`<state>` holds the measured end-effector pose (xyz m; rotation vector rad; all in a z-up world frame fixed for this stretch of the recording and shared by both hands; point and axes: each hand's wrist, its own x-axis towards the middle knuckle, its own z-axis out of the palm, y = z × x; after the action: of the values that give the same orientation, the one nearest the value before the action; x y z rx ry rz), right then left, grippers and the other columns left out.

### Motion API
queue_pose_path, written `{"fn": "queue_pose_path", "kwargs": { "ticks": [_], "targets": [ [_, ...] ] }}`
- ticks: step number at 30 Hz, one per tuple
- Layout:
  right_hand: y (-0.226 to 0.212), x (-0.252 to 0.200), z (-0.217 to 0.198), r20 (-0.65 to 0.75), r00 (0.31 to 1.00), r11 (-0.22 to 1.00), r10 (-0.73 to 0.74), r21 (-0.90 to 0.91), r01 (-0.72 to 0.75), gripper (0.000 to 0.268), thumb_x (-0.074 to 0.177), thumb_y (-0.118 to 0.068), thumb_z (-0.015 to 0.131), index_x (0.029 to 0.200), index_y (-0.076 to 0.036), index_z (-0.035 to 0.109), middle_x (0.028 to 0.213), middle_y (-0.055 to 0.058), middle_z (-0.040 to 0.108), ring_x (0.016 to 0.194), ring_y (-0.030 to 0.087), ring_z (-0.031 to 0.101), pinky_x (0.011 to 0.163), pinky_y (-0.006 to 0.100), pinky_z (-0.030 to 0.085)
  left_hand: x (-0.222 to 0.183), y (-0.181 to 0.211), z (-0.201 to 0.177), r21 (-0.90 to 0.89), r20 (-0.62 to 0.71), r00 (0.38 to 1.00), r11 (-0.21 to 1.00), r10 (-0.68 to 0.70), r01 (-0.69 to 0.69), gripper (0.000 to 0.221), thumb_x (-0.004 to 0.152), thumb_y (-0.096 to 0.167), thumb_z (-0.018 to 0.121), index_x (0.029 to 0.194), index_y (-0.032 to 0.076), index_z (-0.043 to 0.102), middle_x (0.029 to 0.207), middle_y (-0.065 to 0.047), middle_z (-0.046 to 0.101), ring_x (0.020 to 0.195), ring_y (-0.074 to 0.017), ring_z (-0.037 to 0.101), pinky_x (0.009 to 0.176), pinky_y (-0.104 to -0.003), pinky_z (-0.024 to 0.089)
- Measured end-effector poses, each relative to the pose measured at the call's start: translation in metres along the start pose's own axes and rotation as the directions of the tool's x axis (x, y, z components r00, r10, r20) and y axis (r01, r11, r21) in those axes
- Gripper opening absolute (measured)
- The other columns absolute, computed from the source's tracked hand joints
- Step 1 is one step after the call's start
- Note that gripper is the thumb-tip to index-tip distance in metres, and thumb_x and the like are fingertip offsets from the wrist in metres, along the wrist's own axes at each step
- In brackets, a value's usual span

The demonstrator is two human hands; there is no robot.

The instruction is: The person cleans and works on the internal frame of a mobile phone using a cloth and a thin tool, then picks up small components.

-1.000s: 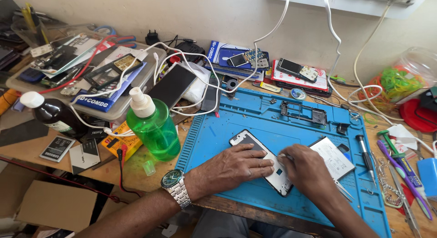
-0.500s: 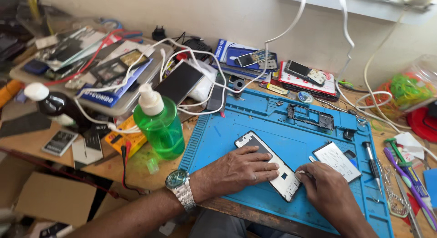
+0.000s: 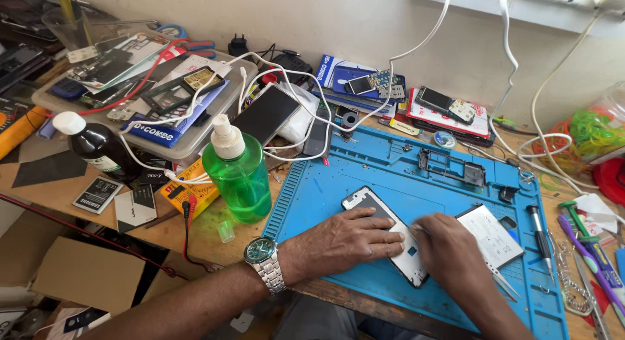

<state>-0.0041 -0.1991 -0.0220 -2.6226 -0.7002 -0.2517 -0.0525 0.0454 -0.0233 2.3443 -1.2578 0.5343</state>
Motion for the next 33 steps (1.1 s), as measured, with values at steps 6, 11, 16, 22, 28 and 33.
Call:
{"fn": "queue_pose_path", "kwargs": {
  "ticks": [6,11,16,22,28,33],
  "targets": [
    [0.005,-0.001,-0.002,0.021,1.000,1.000,0.022,-0.015,-0.022,0.011,0.087,-0.014,0.068,0.090,-0.005,0.073,0.090,0.015,0.073,0.086,0.037,0.069,0.078,0.045,0.056,-0.002,-0.005,0.005,0.021,0.020,1.000,1.000,0.007,-0.008,0.033,0.101,0.018,0.051,0.130,0.011,0.065,0.141,-0.005,0.065,0.137,-0.0237,0.058,0.118,-0.042,0.043],
    [0.004,-0.023,-0.013,0.019,0.995,0.994,0.099,-0.039,-0.098,0.012,0.085,-0.017,0.071,0.090,-0.007,0.074,0.088,0.014,0.073,0.085,0.035,0.071,0.076,0.046,0.055,0.000,-0.001,0.000,0.022,0.014,1.000,1.000,0.013,-0.013,0.035,0.101,0.017,0.051,0.132,0.010,0.065,0.141,-0.006,0.064,0.136,-0.0235,0.057,0.118,-0.045,0.041],
    [0.002,-0.005,-0.004,0.031,0.997,0.997,0.067,-0.029,-0.066,0.012,0.088,-0.016,0.068,0.091,-0.006,0.073,0.089,0.014,0.072,0.085,0.036,0.069,0.077,0.045,0.055,0.001,-0.005,0.002,0.023,0.032,0.999,1.000,0.002,-0.003,0.034,0.102,0.016,0.051,0.131,0.010,0.066,0.141,-0.005,0.065,0.138,-0.0230,0.057,0.118,-0.042,0.043],
    [0.003,-0.021,-0.016,0.056,0.992,0.989,0.115,-0.095,-0.110,0.013,0.086,-0.020,0.071,0.089,-0.007,0.075,0.087,0.013,0.073,0.085,0.035,0.070,0.077,0.046,0.056,-0.003,-0.003,0.006,0.043,0.010,1.000,0.999,0.006,-0.007,0.035,0.102,0.016,0.050,0.133,0.010,0.065,0.142,-0.005,0.065,0.137,-0.0224,0.057,0.118,-0.043,0.042],
    [-0.002,-0.015,-0.009,0.022,0.995,0.995,0.096,-0.037,-0.095,0.013,0.085,-0.016,0.069,0.092,-0.007,0.075,0.090,0.014,0.073,0.085,0.036,0.070,0.077,0.045,0.056,-0.001,0.000,0.003,0.019,0.017,1.000,1.000,0.000,-0.001,0.035,0.102,0.016,0.050,0.134,0.011,0.064,0.143,-0.005,0.063,0.138,-0.0222,0.056,0.118,-0.043,0.041],
    [-0.002,-0.006,-0.005,0.086,0.991,0.989,0.102,-0.120,-0.091,0.012,0.091,-0.017,0.068,0.093,-0.007,0.074,0.088,0.015,0.072,0.088,0.037,0.069,0.080,0.045,0.055,-0.004,-0.002,0.006,0.014,0.047,0.999,1.000,-0.011,0.010,0.034,0.101,0.017,0.051,0.132,0.011,0.065,0.142,-0.004,0.064,0.139,-0.0229,0.056,0.119,-0.041,0.043]
  ]
}}
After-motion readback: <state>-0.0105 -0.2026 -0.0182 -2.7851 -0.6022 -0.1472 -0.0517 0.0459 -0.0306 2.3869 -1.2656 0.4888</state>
